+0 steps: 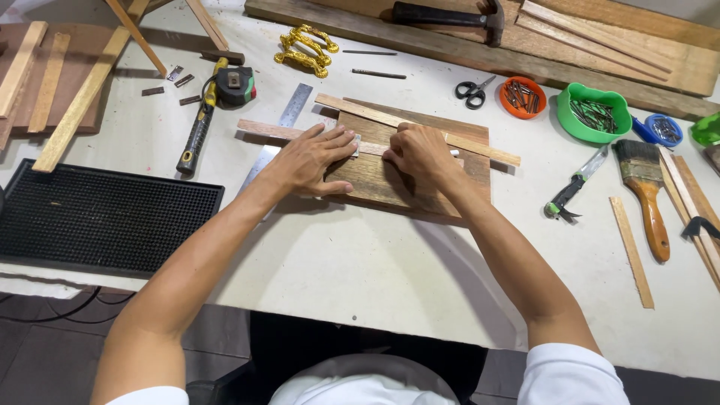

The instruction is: Measuring and marking wooden strips on a workbench for assembly.

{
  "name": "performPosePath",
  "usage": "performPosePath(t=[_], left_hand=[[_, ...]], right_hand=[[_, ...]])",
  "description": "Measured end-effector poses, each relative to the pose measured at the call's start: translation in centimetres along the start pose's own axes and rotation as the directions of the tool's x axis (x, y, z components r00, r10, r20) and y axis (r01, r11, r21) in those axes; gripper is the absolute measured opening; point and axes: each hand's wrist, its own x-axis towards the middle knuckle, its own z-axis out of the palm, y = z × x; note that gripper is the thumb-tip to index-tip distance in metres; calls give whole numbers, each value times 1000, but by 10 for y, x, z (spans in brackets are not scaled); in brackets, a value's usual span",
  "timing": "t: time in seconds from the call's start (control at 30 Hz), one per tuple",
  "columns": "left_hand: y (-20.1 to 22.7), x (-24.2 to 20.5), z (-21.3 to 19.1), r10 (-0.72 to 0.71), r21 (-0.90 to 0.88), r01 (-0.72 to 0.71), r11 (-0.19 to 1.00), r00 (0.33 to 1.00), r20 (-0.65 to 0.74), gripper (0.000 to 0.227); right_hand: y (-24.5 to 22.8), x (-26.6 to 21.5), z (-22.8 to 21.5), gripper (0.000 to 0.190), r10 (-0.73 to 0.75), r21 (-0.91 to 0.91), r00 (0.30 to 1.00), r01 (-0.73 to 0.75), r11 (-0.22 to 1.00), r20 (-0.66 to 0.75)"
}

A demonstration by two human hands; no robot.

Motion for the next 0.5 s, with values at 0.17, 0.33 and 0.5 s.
performPosePath(t=[0.17,0.33,0.5], left_hand=[[17,33,21,32,-28,-32,999,999,-16,101],[30,32,21,0,-56,-4,998,997,-72,88],[31,17,9,-20,-28,18,999,996,-81,83]], right_hand=[[-1,-4,9,23,-9,26,996,11,1000,-90],[-5,-17,16,22,-31,36,986,37,999,-167],[3,-14,24,23,-69,23,972,76,997,-226]])
